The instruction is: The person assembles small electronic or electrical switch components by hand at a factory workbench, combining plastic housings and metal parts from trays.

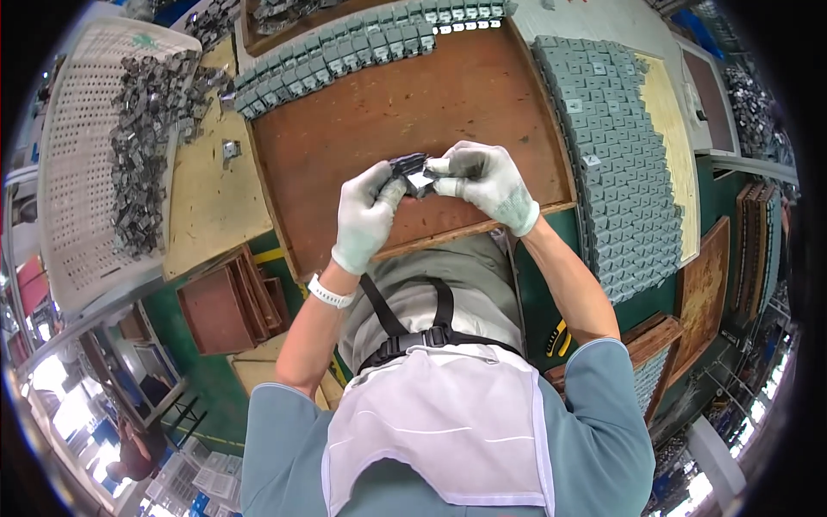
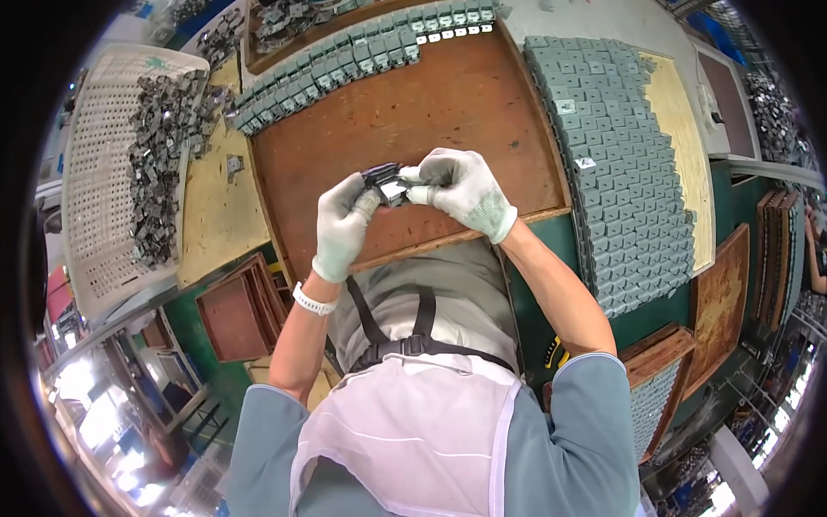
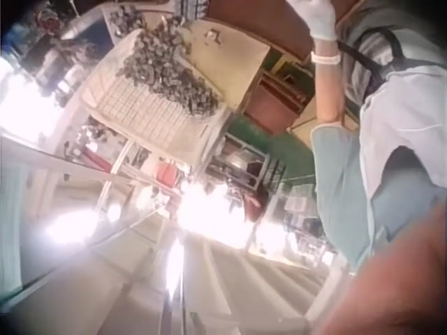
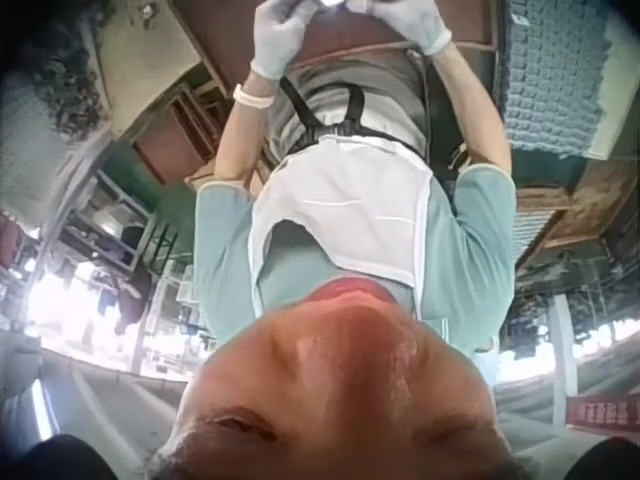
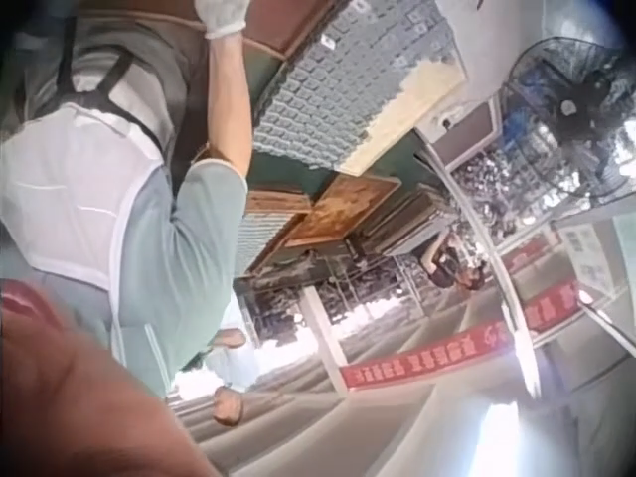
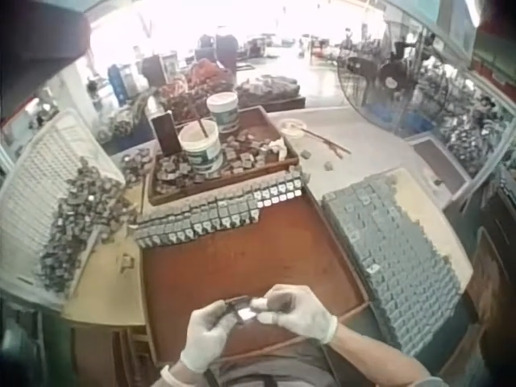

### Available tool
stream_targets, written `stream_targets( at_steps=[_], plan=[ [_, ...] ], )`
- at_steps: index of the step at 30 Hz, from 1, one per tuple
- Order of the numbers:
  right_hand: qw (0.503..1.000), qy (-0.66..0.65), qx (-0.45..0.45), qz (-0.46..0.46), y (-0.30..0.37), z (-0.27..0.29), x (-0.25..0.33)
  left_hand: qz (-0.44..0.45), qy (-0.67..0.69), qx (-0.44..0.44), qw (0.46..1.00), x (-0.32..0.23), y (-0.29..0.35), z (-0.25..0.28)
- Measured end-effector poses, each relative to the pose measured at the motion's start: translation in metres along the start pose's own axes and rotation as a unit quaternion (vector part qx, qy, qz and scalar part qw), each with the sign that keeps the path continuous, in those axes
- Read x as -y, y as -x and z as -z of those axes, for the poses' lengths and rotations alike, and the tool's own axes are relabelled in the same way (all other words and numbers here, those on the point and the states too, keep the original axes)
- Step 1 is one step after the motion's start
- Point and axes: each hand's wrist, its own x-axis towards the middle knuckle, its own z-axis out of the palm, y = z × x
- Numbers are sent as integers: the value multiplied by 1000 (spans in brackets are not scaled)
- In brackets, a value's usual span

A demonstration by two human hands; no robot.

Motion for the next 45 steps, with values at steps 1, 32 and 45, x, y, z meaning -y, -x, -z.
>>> stream_targets(
  at_steps=[1,32,45],
  plan=[
    [1000,-1,5,-4,1,-2,0,-5,-20,24,999,0,-2,2],
    [771,560,-257,158,-173,68,7,-140,-141,-128,972,9,-31,46],
    [850,433,-235,187,-55,88,28,-40,-575,-278,768,64,-63,317]
  ],
)
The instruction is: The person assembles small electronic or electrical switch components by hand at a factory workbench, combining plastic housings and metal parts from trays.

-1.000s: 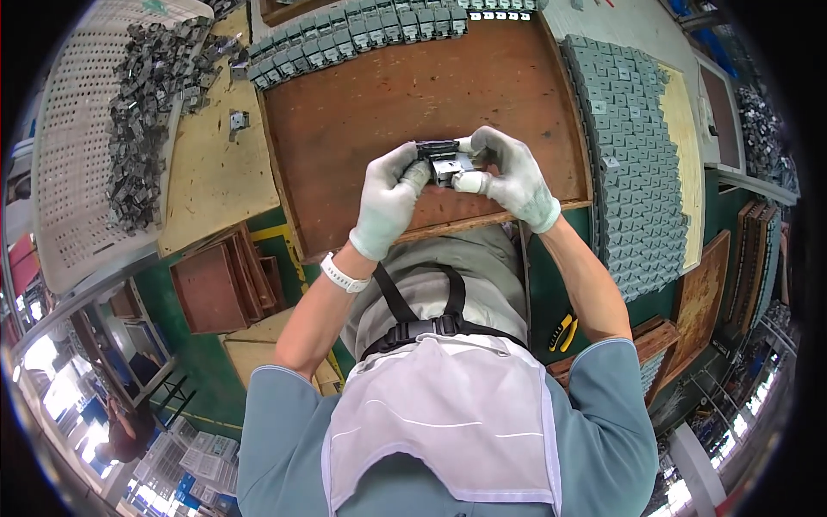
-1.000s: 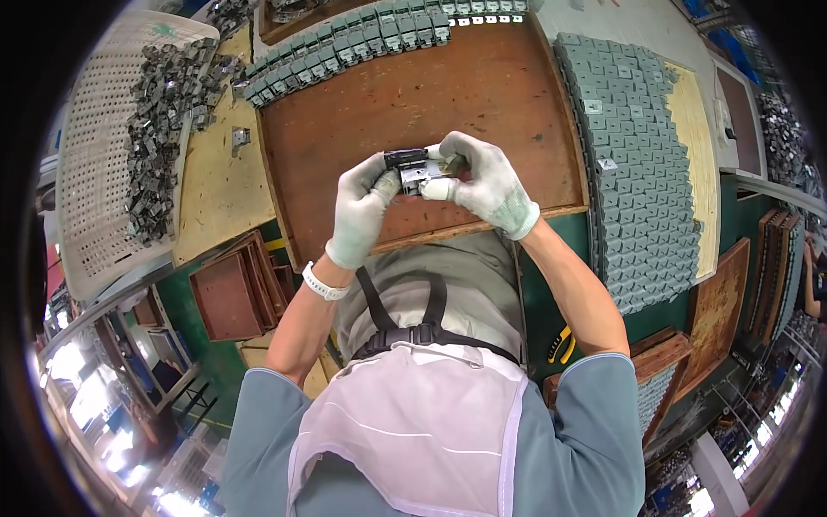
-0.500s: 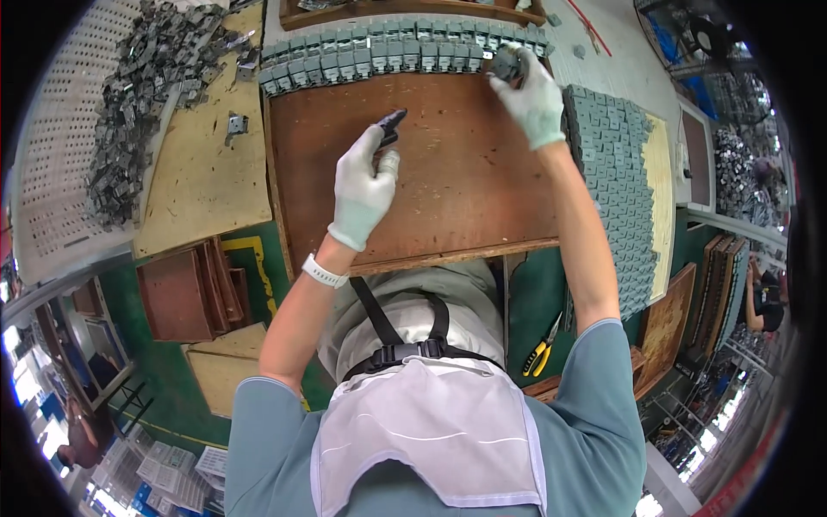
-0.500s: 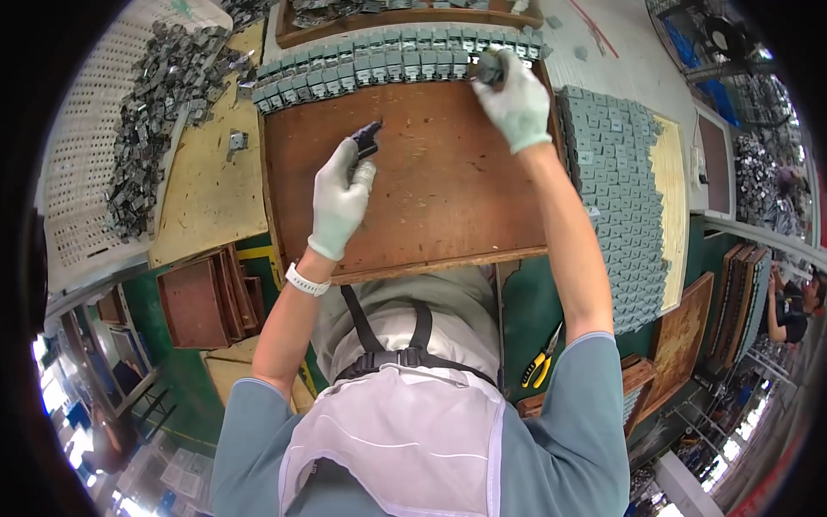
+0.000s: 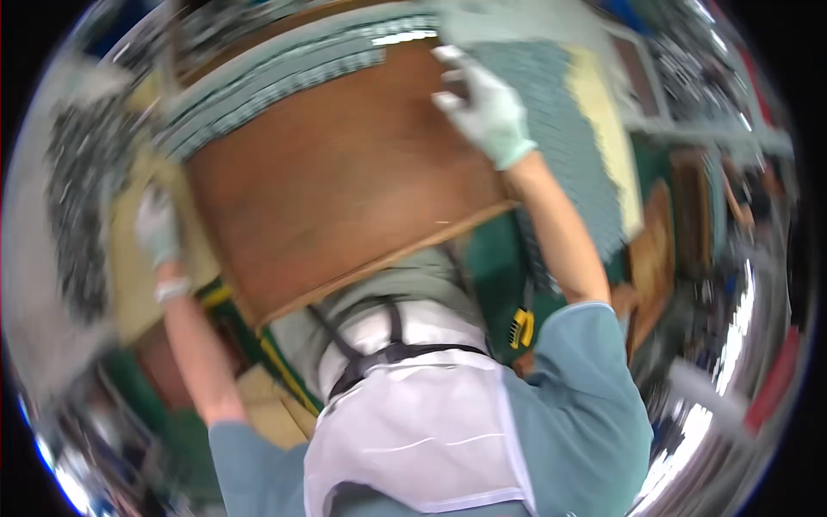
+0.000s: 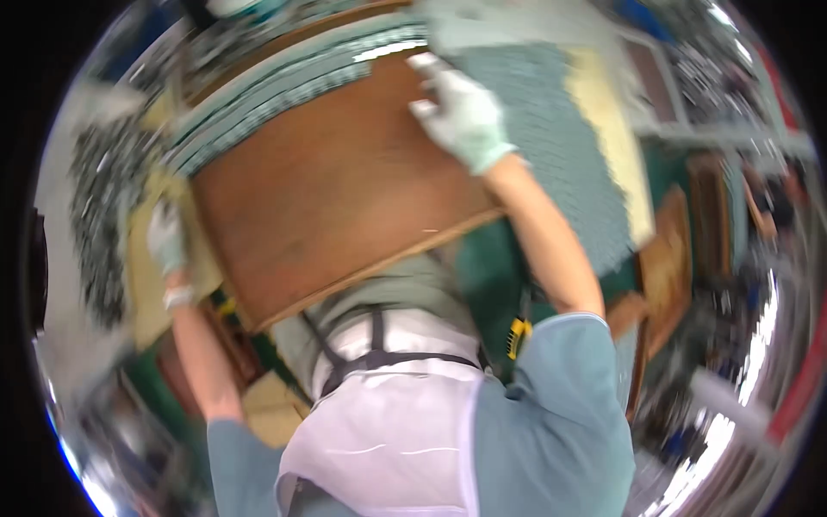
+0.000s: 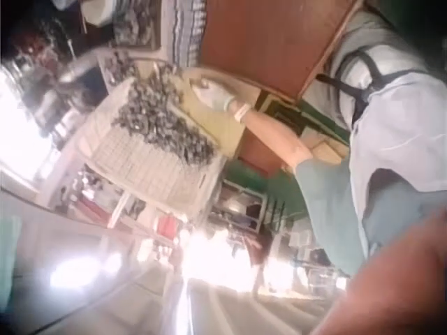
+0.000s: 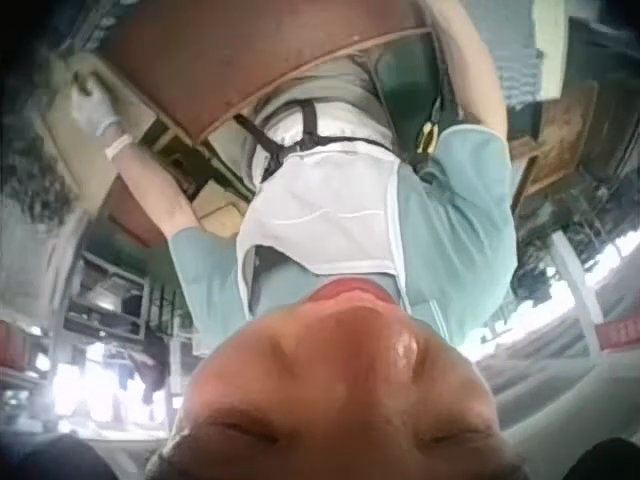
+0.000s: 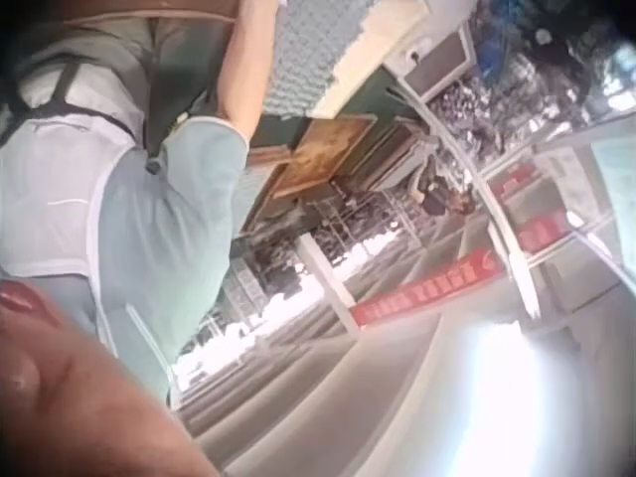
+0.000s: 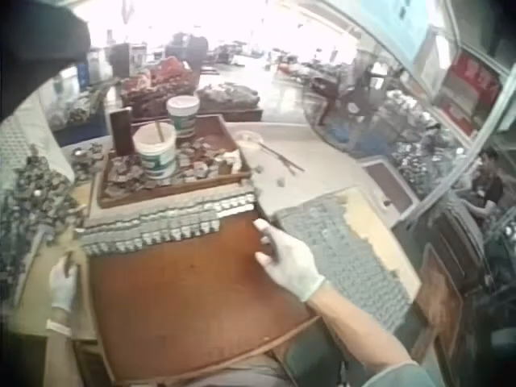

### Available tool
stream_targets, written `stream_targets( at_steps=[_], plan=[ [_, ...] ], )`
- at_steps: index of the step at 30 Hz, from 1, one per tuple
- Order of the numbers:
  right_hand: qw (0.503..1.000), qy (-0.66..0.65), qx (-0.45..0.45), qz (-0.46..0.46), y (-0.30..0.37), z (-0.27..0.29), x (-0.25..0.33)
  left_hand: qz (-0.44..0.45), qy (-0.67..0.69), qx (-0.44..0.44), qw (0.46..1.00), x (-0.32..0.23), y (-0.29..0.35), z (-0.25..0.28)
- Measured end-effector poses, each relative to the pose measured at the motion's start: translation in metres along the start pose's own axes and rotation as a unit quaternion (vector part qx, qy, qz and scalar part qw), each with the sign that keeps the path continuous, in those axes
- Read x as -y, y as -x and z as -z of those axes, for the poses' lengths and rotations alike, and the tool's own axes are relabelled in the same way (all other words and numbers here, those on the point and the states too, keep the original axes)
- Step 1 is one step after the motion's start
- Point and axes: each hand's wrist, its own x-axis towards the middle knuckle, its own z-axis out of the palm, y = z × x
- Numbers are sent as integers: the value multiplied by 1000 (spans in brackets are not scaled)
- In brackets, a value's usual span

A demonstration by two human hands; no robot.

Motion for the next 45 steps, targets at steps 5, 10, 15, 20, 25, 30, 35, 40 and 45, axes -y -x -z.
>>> stream_targets(
  at_steps=[5,10,15,20,25,30,35,40,45],
  plan=[
    [984,107,15,-142,63,111,-74,-78,-58,141,985,-7,-12,17],
    [939,122,44,-319,157,254,-222,-132,-71,222,964,-3,-13,10],
    [906,54,131,-399,210,280,-282,-194,-243,121,943,-46,11,12],
    [894,235,122,-362,210,245,-238,6,-1,-54,999,-72,47,36],
    [921,143,99,-347,226,247,-253,103,289,-74,949,-10,85,-2],
    [911,-75,85,-396,232,261,-275,-5,110,-21,994,-29,91,20],
    [900,-78,79,-421,224,261,-290,85,198,49,975,-46,80,32],
    [883,2,11,-469,208,257,-308,137,608,-2,782,-32,81,19],
    [924,-20,47,-379,190,242,-321,145,721,-4,677,-75,99,54]
  ],
)
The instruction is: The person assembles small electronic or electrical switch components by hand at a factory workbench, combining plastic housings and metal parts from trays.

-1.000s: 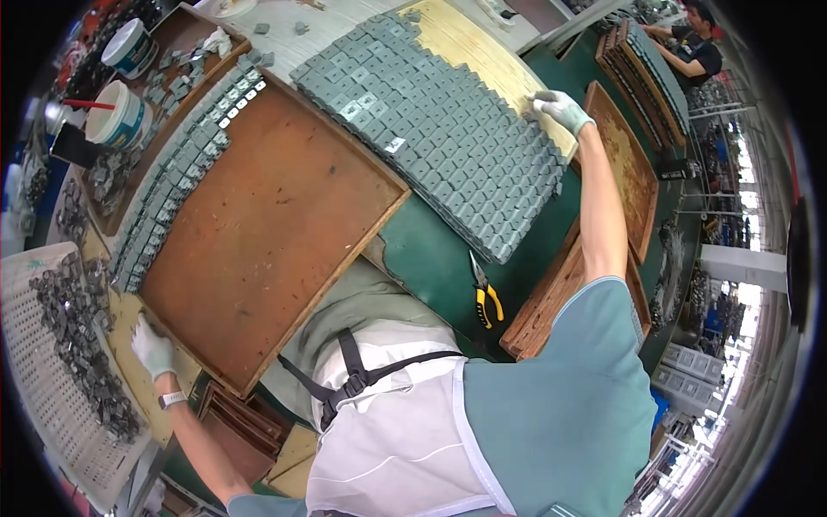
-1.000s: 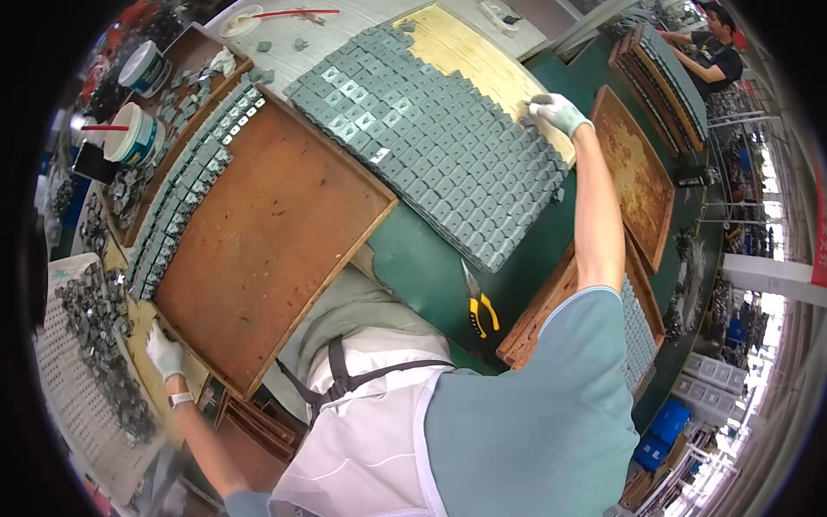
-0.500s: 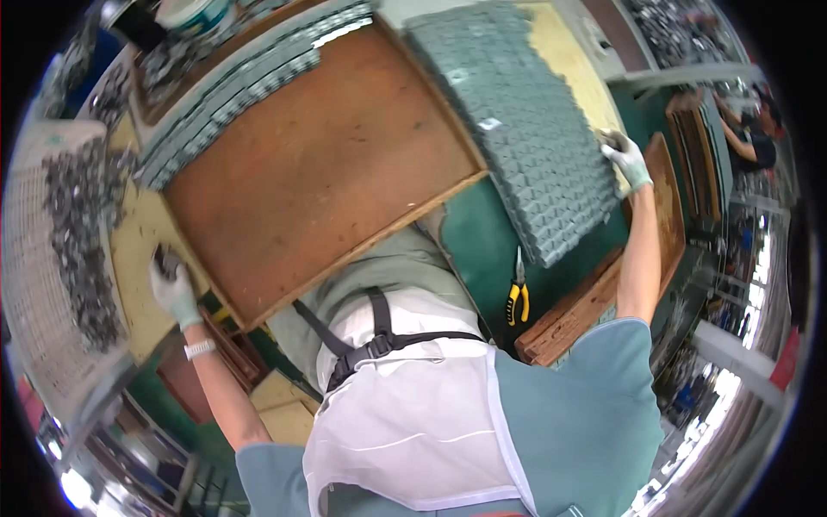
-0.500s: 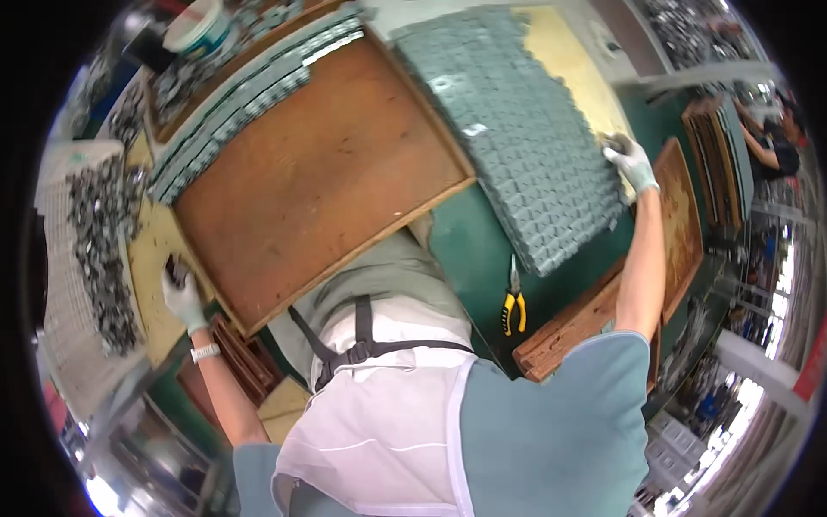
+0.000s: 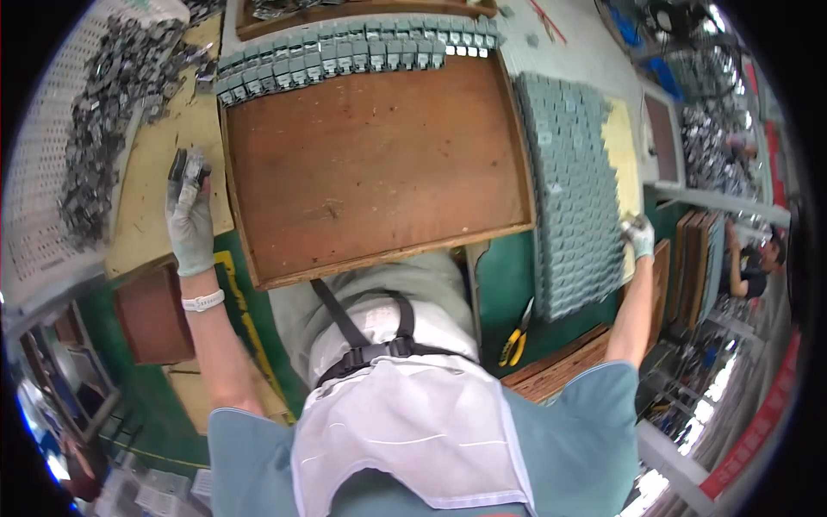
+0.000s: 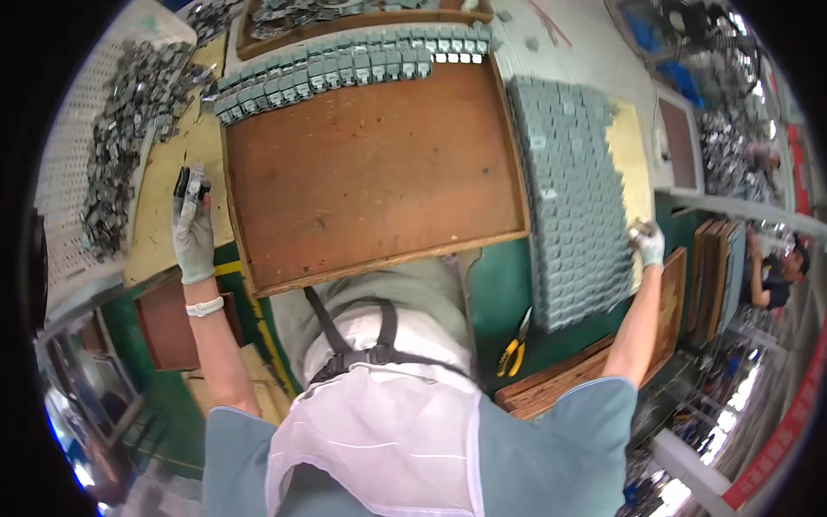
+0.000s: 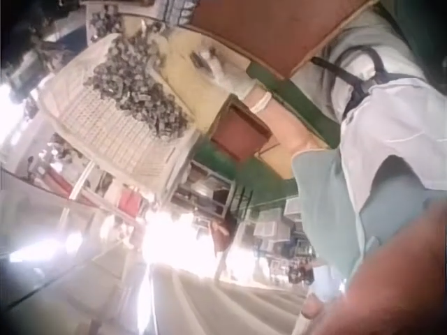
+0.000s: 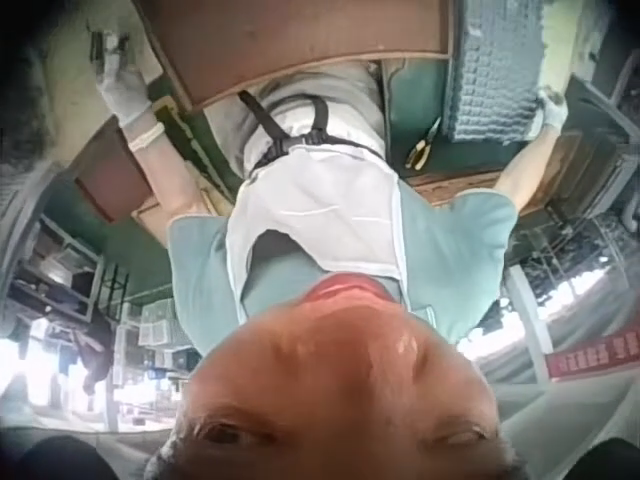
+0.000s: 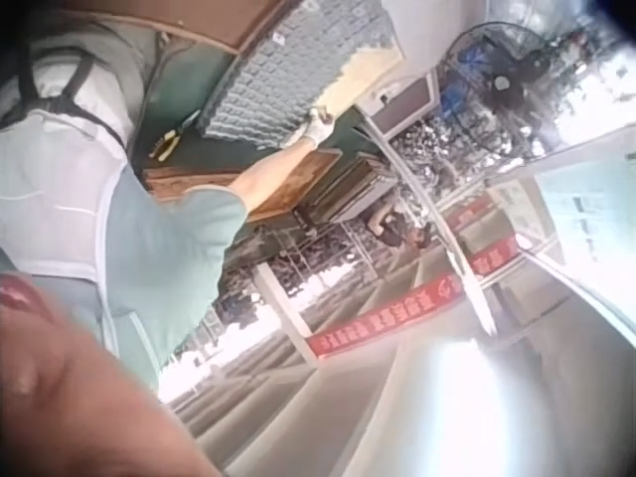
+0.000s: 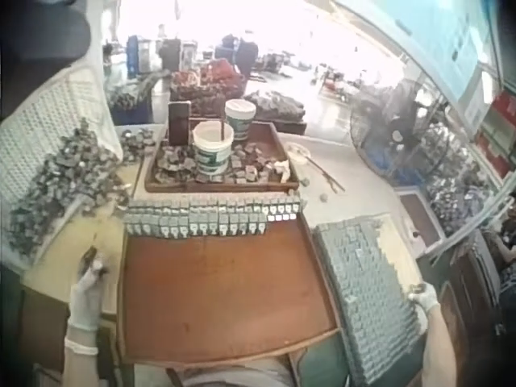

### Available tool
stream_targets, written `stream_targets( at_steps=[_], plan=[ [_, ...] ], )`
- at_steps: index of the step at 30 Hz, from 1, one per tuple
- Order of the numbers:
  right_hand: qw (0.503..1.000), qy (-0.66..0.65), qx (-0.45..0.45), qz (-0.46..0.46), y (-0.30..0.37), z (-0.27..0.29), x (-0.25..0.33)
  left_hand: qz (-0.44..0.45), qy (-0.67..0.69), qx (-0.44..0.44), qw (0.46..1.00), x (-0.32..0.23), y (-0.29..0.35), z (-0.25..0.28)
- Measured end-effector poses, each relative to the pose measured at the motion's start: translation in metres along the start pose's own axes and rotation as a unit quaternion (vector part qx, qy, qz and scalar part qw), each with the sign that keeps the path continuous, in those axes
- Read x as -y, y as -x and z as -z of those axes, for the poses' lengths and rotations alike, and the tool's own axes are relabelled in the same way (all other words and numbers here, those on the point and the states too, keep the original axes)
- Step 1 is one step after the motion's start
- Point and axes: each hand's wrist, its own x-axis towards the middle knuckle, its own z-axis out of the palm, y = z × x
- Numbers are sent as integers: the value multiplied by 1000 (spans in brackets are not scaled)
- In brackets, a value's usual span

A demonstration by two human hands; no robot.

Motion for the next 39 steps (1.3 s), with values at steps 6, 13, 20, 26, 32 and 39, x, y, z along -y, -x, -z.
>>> stream_targets(
  at_steps=[6,13,20,26,32,39],
  plan=[
    [984,-87,-78,-137,-9,-10,-11,44,83,38,995,-18,11,-38],
    [990,-86,1,112,28,-44,211,87,73,132,985,-4,28,-76],
    [897,-263,337,110,104,-202,346,167,160,199,952,49,57,-145],
    [867,-322,360,123,155,-272,379,200,121,216,948,64,69,-156],
    [773,-439,434,146,169,-303,387,204,85,150,964,70,82,-160],
    [863,-294,341,231,165,-312,380,143,-6,146,979,65,93,-173]
  ],
)
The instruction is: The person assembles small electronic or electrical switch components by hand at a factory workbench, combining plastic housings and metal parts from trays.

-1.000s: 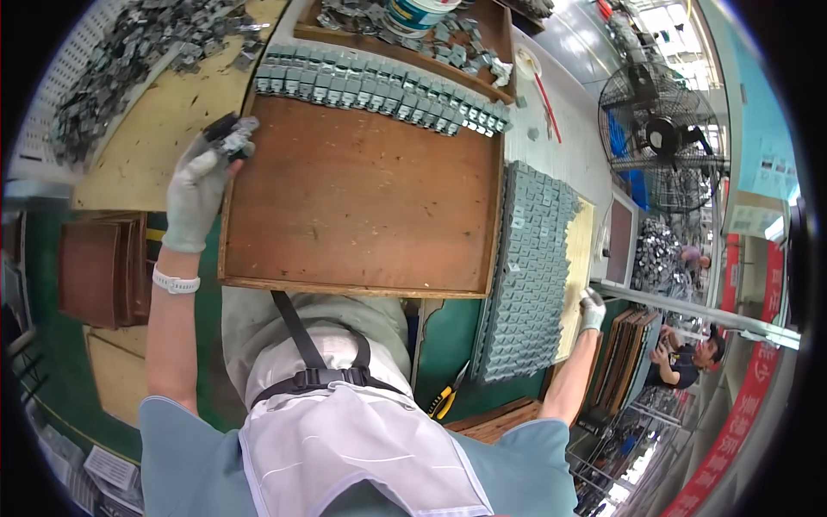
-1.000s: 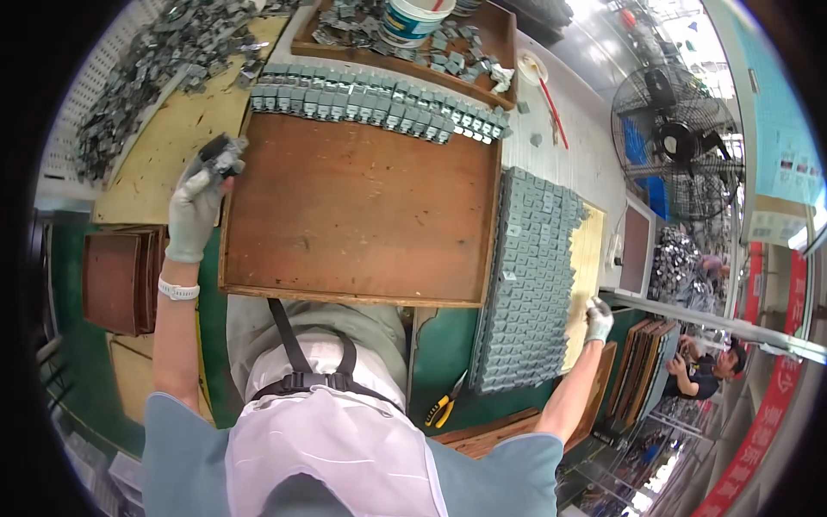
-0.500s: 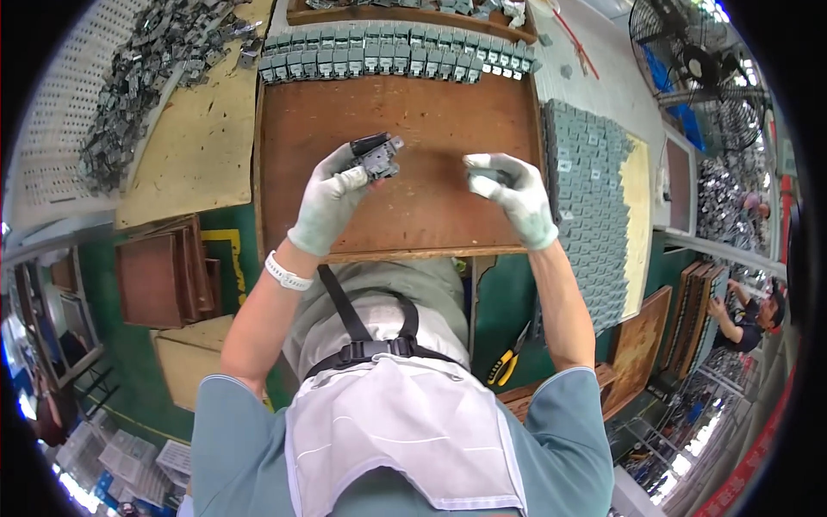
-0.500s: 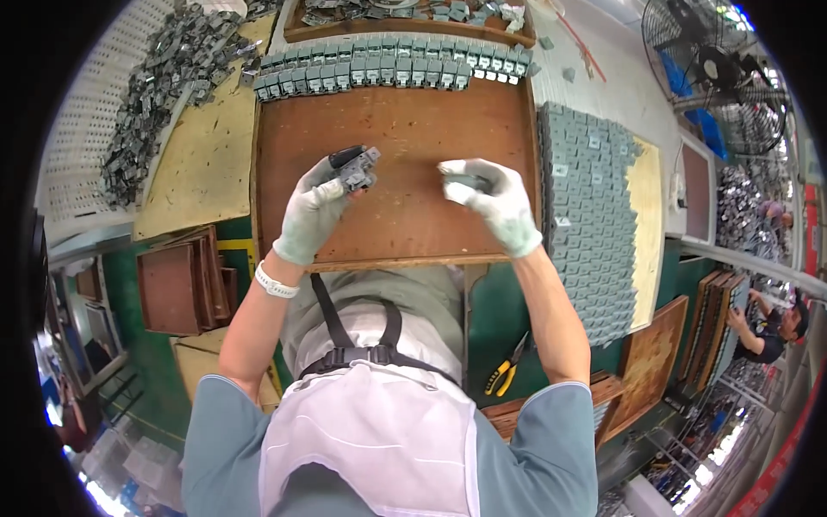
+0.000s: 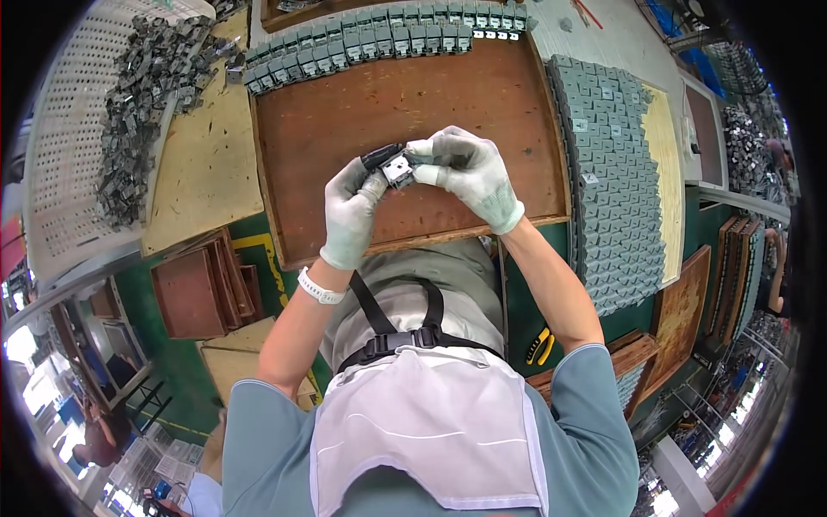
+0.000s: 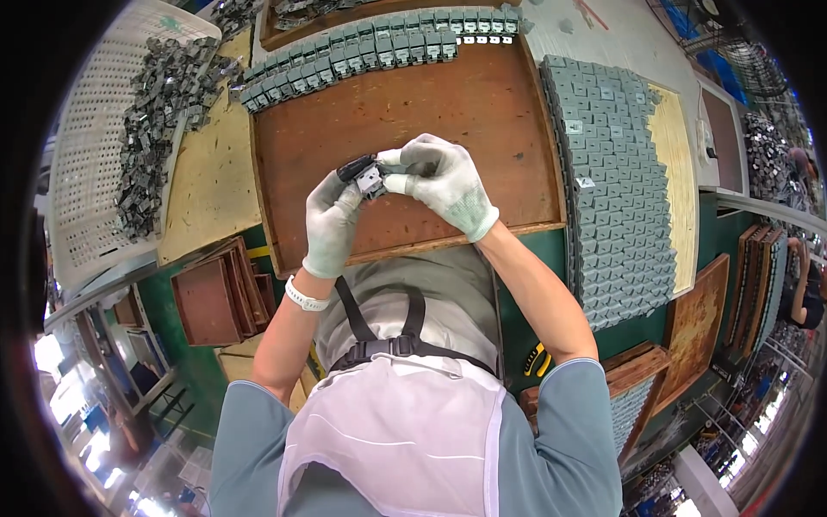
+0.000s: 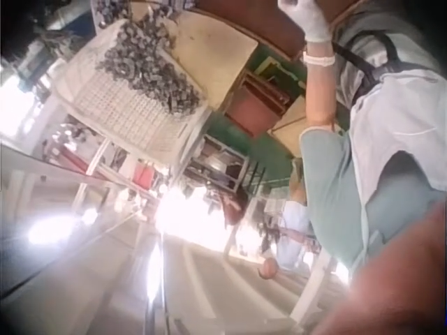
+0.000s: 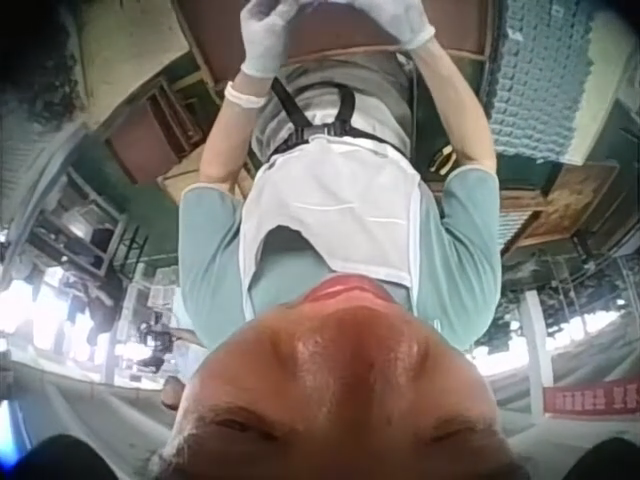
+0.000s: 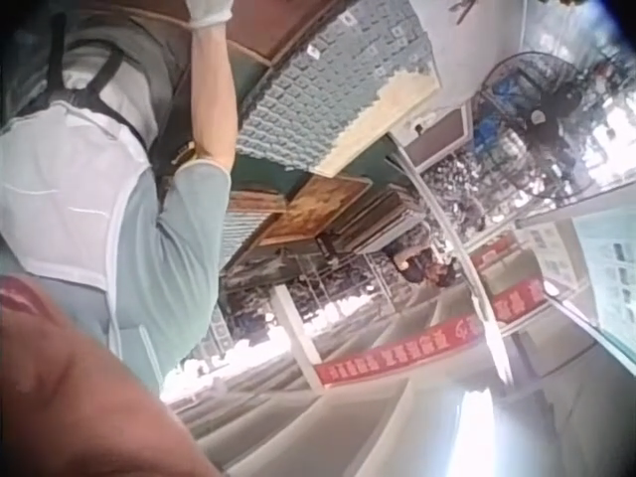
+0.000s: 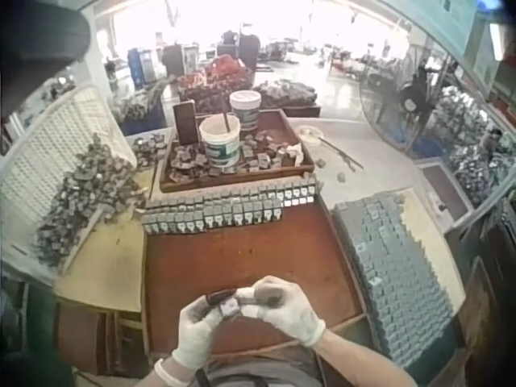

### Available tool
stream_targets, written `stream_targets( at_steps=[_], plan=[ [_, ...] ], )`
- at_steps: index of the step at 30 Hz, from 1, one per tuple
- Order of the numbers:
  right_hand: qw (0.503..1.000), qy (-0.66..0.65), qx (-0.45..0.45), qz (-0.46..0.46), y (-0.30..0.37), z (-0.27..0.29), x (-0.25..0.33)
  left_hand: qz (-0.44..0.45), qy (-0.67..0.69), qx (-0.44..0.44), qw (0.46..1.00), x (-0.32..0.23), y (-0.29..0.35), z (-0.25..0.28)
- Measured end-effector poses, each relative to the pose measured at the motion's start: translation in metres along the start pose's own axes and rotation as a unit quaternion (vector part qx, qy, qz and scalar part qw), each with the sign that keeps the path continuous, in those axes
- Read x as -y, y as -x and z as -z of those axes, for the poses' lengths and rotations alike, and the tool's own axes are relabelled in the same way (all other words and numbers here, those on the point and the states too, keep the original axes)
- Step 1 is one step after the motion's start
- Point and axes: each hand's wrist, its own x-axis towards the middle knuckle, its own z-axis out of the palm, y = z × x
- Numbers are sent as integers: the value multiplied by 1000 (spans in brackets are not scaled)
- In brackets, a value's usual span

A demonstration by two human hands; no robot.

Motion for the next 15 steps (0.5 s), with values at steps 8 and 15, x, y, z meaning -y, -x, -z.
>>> stream_targets(
  at_steps=[8,15],
  plan=[
    [995,-88,30,-41,7,4,7,-14,-112,-25,993,-5,9,-5],
    [994,103,32,-19,11,0,7,-13,-177,23,984,-15,2,2]
  ],
)
